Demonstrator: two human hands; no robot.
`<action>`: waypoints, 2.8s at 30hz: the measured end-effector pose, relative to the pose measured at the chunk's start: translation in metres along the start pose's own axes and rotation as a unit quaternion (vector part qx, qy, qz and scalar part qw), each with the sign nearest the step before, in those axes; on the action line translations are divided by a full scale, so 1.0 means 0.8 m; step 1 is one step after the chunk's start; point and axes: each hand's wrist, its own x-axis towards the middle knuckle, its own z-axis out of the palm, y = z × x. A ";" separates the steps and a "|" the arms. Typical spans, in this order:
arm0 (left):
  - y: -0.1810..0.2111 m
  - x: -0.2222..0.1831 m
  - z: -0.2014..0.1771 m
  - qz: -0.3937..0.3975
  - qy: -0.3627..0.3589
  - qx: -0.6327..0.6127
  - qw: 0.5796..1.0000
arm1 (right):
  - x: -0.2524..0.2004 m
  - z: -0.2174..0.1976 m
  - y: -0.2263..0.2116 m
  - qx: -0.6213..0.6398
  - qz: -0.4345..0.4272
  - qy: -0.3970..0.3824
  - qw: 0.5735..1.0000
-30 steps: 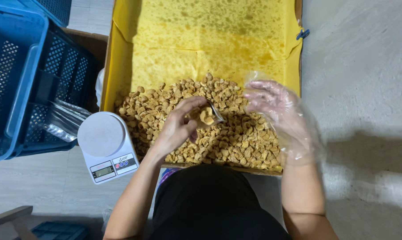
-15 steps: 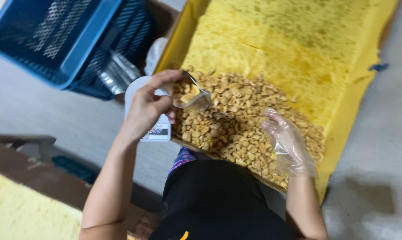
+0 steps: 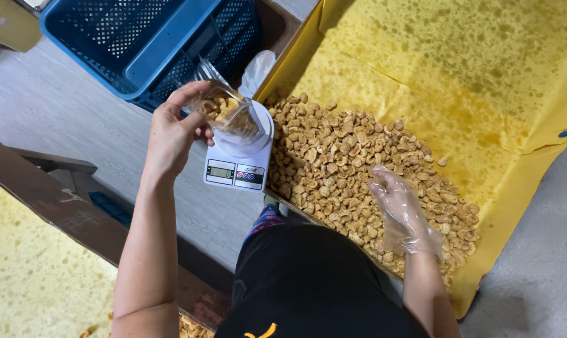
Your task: The person spreads roasted cashews on a yellow-lined tray, then scoops them by hand into small foil pouches, weighs each pouch on a digital scale, and places the filled pouches into a blue basket.
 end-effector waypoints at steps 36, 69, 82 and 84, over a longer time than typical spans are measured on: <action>0.034 0.041 -0.011 0.205 -0.238 0.612 0.725 | 0.031 0.024 0.041 0.038 0.058 -0.003 0.998; 0.129 0.113 0.261 0.455 -0.376 0.393 0.705 | 0.084 0.075 -0.014 0.828 -0.163 -0.093 0.528; 0.118 0.121 0.239 0.254 -0.403 0.465 0.746 | 0.083 0.084 -0.003 0.823 -0.134 -0.107 0.541; 0.109 0.122 0.238 0.326 -0.422 0.503 0.681 | 0.090 0.096 0.006 0.816 -0.149 -0.103 0.549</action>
